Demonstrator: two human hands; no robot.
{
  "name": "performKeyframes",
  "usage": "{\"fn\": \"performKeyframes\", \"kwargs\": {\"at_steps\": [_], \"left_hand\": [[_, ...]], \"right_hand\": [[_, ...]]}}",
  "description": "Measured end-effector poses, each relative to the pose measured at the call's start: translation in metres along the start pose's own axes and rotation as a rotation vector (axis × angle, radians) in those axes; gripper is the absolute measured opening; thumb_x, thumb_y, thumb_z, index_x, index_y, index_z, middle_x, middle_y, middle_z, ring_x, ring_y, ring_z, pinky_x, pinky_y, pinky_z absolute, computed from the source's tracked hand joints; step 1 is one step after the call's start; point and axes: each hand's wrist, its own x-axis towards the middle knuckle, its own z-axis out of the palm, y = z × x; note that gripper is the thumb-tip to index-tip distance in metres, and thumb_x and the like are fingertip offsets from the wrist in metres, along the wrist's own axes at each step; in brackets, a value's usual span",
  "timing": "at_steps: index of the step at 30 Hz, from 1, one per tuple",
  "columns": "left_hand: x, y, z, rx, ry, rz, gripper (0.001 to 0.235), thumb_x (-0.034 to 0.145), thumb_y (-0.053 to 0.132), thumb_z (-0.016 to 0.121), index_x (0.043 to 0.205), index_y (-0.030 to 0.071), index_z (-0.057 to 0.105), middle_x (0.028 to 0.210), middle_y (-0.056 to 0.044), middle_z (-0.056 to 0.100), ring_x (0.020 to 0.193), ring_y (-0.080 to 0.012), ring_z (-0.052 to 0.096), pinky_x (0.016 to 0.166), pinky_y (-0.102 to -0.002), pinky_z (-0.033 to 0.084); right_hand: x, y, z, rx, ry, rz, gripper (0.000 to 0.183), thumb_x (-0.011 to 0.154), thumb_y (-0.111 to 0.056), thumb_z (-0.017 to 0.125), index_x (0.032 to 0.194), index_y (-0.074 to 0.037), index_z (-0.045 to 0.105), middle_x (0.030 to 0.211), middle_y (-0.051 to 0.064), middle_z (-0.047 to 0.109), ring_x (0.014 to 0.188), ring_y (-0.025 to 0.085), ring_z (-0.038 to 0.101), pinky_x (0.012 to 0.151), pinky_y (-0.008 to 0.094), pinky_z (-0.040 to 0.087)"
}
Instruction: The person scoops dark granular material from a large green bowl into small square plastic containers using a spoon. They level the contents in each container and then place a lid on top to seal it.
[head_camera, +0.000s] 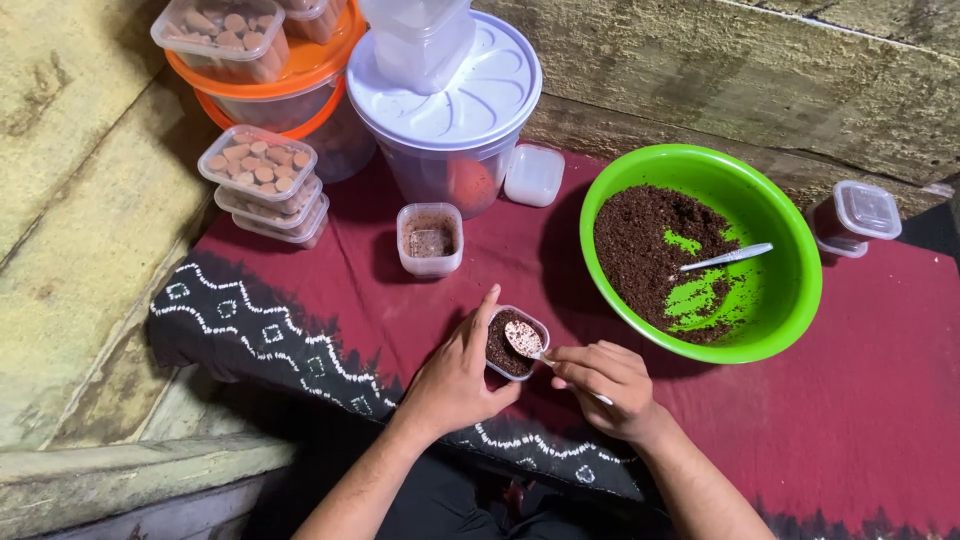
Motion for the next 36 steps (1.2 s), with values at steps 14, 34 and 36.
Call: {"fn": "performKeyframes", "kwargs": {"at_steps": [14, 34, 36], "left_hand": [[-0.001, -0.002, 0.001, 0.017, 0.023, 0.009, 0.115, 0.067, 0.012, 0.08, 0.161, -0.005, 0.016, 0.135, -0.033, 0.054, 0.125, -0.0492, 0.056, 0.105, -0.054, 0.047], [0.0, -0.003, 0.001, -0.041, 0.105, 0.068, 0.114, 0.064, 0.006, 0.08, 0.159, -0.006, 0.018, 0.126, -0.026, 0.05, 0.117, -0.0486, 0.058, 0.098, -0.056, 0.05], [-0.001, -0.002, 0.0, -0.06, 0.093, 0.062, 0.114, 0.065, 0.004, 0.08, 0.159, -0.007, 0.017, 0.127, -0.028, 0.051, 0.119, -0.0494, 0.057, 0.1, -0.057, 0.049]], "right_hand": [[0.009, 0.001, 0.003, -0.022, -0.029, 0.057, 0.012, 0.095, -0.012, 0.069, 0.092, -0.004, 0.076, 0.091, 0.013, 0.079, 0.049, 0.029, 0.06, 0.045, 0.034, 0.047], [0.008, -0.007, 0.001, -0.009, -0.05, 0.034, 0.007, 0.092, -0.007, 0.073, 0.089, -0.003, 0.077, 0.093, 0.013, 0.08, 0.056, 0.029, 0.067, 0.05, 0.035, 0.055], [0.009, -0.008, 0.001, -0.02, -0.04, 0.001, 0.007, 0.092, -0.007, 0.072, 0.091, -0.003, 0.078, 0.095, 0.014, 0.079, 0.057, 0.029, 0.066, 0.052, 0.035, 0.055]]}}
